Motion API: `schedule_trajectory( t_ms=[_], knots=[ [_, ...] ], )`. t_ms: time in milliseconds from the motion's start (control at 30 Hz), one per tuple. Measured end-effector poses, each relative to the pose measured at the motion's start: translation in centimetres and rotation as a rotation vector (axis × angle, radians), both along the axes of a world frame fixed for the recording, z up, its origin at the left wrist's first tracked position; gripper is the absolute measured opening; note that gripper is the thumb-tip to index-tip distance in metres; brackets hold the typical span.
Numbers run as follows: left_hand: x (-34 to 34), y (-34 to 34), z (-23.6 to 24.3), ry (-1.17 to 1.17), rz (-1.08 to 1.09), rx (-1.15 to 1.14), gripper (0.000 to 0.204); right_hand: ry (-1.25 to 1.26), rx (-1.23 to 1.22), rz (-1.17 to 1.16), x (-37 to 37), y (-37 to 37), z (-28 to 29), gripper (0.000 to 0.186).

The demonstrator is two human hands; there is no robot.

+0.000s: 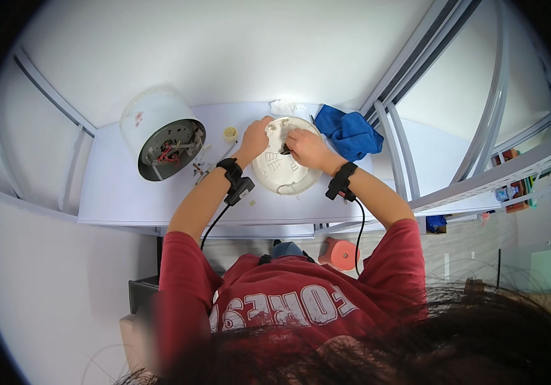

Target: The person works on the internal wiring of a white appliance, likely a rice cooker, using a screwdriver to adjust components and wires. They manipulate the internal parts and later handle a white plastic lid or cover, placing it on the table.

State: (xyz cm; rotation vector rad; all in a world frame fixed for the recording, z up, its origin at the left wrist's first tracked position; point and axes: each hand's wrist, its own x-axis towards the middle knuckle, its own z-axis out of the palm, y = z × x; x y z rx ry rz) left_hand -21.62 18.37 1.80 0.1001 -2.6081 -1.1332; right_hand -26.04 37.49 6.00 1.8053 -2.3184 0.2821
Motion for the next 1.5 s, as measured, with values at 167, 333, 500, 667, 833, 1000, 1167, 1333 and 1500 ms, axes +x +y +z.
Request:
schedule_trajectory(
  t_ms=[167, 333, 500, 667, 833, 1000, 1167, 1333, 1500],
  knots=[
    [0.0, 0.3, 0.3, -0.011, -0.040, -0.078, 0.037, -0.247, -0.021, -0.131, 0.2, 0.3, -0.7, 0.020],
    [0.0, 0.3, 0.0, 0.006, -0.047, -0.070, 0.033, -0.403, -0.273, -0.203, 0.2, 0.3, -0.9, 0.027],
    [0.2, 0.1, 0.0, -0.013, -0.100, -0.014, 0.037, -0.762, -0.268, -0.422, -0.6, 0.1, -0.9, 0.020],
    [0.7, 1.2, 0.7, -0.059, -0.157, -0.036, 0.054, -1.139, -0.437, -0.558, -1.5, 0.0, -2.4, 0.017],
    [1.7, 0.8, 0.9, -0.034, -0.160, -0.055, 0.059, -1.349, -0.591, -0.633, -0.8, -0.9, -1.0, 0.018],
    [2.0, 1.2, 1.6, -0.016, -0.114, -0.054, 0.054, -1.619, -0.656, -0.586, -1.8, -0.9, -0.8, 0.022],
    [1.8, 0.7, 1.6, 0.004, -0.110, -0.086, 0.043, -1.510, -0.587, -0.509, -1.4, -0.9, -1.1, 0.022],
    [2.0, 0.8, 1.7, -0.024, -0.113, -0.119, 0.047, -1.339, -0.460, -0.561, -0.8, -0.9, -0.1, 0.020],
    [2.3, 0.7, 1.8, 0.019, -0.130, -0.110, 0.050, -1.144, -0.346, -0.471, 0.0, -0.7, 1.9, 0.022]
  ],
)
